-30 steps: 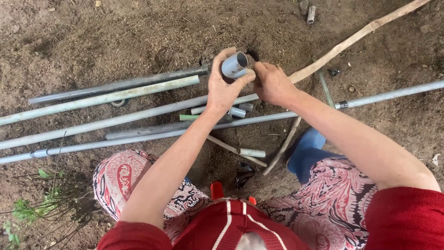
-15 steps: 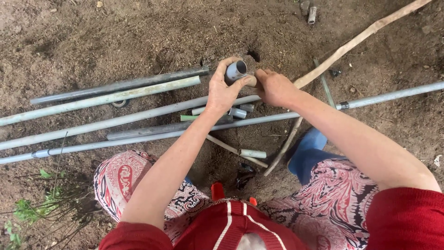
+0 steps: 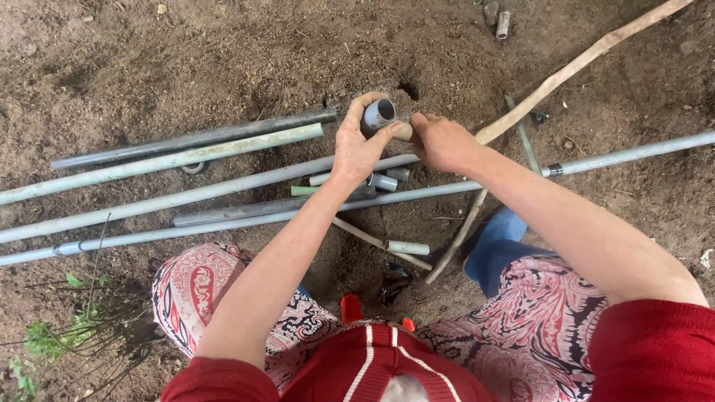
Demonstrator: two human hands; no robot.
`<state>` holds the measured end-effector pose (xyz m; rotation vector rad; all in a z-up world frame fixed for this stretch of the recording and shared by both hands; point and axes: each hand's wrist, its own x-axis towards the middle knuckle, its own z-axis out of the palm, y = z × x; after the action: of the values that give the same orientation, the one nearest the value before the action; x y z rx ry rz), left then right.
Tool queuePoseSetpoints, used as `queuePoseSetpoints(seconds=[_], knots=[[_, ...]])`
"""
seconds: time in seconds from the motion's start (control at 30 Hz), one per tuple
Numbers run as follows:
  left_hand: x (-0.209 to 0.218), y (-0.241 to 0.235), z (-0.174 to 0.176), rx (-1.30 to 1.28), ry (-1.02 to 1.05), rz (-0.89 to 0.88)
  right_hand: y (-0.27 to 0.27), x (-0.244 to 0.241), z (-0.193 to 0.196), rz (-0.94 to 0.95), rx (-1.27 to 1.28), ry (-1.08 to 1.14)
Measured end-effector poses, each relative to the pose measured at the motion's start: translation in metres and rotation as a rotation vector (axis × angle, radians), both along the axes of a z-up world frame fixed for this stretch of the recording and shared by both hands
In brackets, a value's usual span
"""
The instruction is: The person assembles a plumbing system by connecting metal pipes and elbow joints. They use a wooden stick to hammer the joints onto the pipes to secure the connections. The person works on the ground, arranging the pipes and joints to form a continuous structure.
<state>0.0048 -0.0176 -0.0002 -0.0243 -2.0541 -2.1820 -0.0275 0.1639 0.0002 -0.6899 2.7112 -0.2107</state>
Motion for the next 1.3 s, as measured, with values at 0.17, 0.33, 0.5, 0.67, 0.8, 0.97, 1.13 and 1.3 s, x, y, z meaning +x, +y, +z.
queuePoseSetpoints(seconds=[0.17,0.33,0.5,0.67,0.8,0.97,1.13,1.3], knots=[[-0.004,0.002,-0.009,-0.045,-0.009,-0.025,0.005,-0.004,-0.015,-0.001,-0.006,-0.031],[-0.001,0.001,-0.013,-0.079,-0.029,-0.055,0.002,-0.001,-0.008,0.006,0.008,-0.094],[0.004,-0.004,0.009,-0.3,0.136,0.064,0.002,-0.001,-0.001,-0.025,0.075,-0.138],[0.003,-0.012,0.003,-0.59,0.244,0.068,0.002,0.004,-0.001,-0.045,0.102,-0.143],[-0.004,-0.014,-0.012,-0.765,0.302,0.127,0.004,0.003,-0.004,-0.033,0.093,-0.1],[-0.005,-0.013,-0.014,-0.802,0.315,0.143,0.007,0.003,-0.015,-0.021,0.089,-0.079],[-0.008,-0.012,-0.012,-0.639,0.262,0.106,0.005,0.004,-0.008,-0.054,0.066,-0.115],[-0.005,-0.025,0.049,0.005,0.016,-0.003,-0.03,0.001,0.055,-0.26,0.223,-0.39]])
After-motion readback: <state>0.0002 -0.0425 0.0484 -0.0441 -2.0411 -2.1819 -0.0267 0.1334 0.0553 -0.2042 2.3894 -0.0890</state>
